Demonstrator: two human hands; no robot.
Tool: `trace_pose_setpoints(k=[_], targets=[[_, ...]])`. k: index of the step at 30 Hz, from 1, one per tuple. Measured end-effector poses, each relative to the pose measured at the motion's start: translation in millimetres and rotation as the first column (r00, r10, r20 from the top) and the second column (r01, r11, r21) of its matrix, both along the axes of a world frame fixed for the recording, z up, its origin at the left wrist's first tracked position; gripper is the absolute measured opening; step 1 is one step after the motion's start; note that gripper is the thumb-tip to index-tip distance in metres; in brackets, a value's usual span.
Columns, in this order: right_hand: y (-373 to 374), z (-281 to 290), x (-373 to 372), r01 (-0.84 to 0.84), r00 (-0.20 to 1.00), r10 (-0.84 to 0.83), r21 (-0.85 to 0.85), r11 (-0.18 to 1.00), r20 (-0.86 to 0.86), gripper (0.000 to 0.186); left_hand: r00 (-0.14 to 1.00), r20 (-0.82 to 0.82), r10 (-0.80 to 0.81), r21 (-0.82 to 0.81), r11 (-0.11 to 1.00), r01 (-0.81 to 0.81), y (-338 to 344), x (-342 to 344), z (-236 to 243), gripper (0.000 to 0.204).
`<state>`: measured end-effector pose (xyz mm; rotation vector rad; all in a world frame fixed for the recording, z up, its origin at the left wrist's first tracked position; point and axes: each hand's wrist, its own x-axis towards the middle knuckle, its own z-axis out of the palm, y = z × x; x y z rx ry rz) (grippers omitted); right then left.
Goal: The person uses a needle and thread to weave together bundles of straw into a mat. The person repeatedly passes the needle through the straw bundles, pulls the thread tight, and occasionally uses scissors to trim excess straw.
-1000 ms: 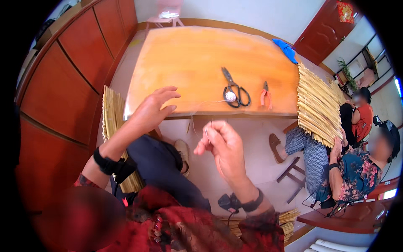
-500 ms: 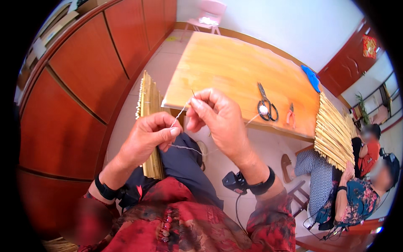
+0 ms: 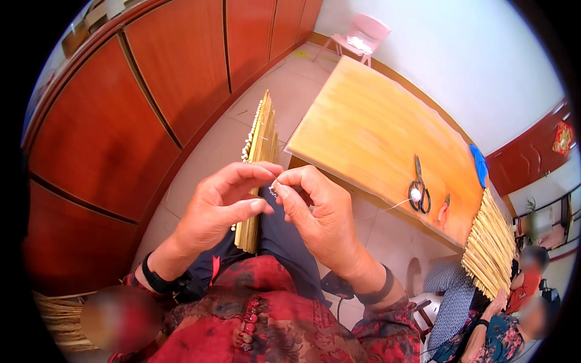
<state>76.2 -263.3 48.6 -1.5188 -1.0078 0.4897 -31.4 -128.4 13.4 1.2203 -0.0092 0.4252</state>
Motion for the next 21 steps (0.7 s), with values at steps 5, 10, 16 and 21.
trace_pose_setpoints(k=[5,10,16,21], targets=[[4.0,0.7,0.5,-0.017,1.0,0.017,-0.032,0.999,0.008,0.009,0.993,-0.028,-0.112,-0.176,0.979,0.105,-1.3,2.9,-7.2,0.016],[2.9,-6.9,5.8,-0.017,0.994,0.011,-0.047,0.999,-0.107,0.009,0.988,-0.151,0.032,0.023,0.999,-0.029,3.9,0.6,-6.1,0.008],[4.5,-23.5,9.3,-0.081,0.967,0.089,0.041,0.996,-0.238,0.009,0.986,-0.028,0.166,0.157,0.975,-0.159,6.3,-5.9,-13.9,0.006],[7.5,-38.1,18.4,-0.014,0.932,0.1,0.242,0.97,-0.348,0.012,0.983,0.023,0.181,0.207,0.961,-0.182,6.1,-8.9,-13.5,0.006]])
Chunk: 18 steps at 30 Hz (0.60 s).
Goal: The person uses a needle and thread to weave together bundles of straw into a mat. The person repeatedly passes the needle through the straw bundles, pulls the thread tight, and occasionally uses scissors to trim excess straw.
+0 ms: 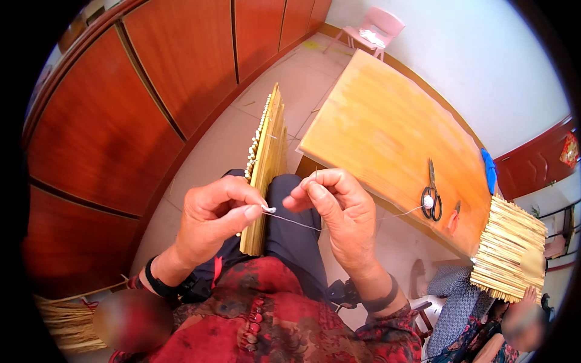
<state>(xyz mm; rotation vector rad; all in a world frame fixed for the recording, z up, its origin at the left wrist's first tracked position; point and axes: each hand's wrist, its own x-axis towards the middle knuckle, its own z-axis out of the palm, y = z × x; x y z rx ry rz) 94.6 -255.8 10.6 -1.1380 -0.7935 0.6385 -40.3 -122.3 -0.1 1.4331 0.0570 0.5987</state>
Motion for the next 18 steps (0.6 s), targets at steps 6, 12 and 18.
trace_pose_setpoints(k=[6,12,18], targets=[[4.8,-8.3,-8.3,-0.266,0.963,0.264,-0.023,0.964,-0.057,0.011,0.979,0.197,-0.041,0.399,0.916,-0.042,3.8,-2.8,24.3,0.007],[-15.0,33.8,-12.8,-0.633,0.772,0.634,-0.044,0.773,0.038,0.007,0.779,0.512,-0.363,0.377,0.909,0.176,-10.7,-21.4,60.3,0.009],[-21.1,37.0,-11.7,-0.647,0.762,0.637,0.123,0.752,0.115,0.011,0.496,0.806,-0.323,0.325,0.942,0.085,-26.2,-7.5,67.1,0.007]])
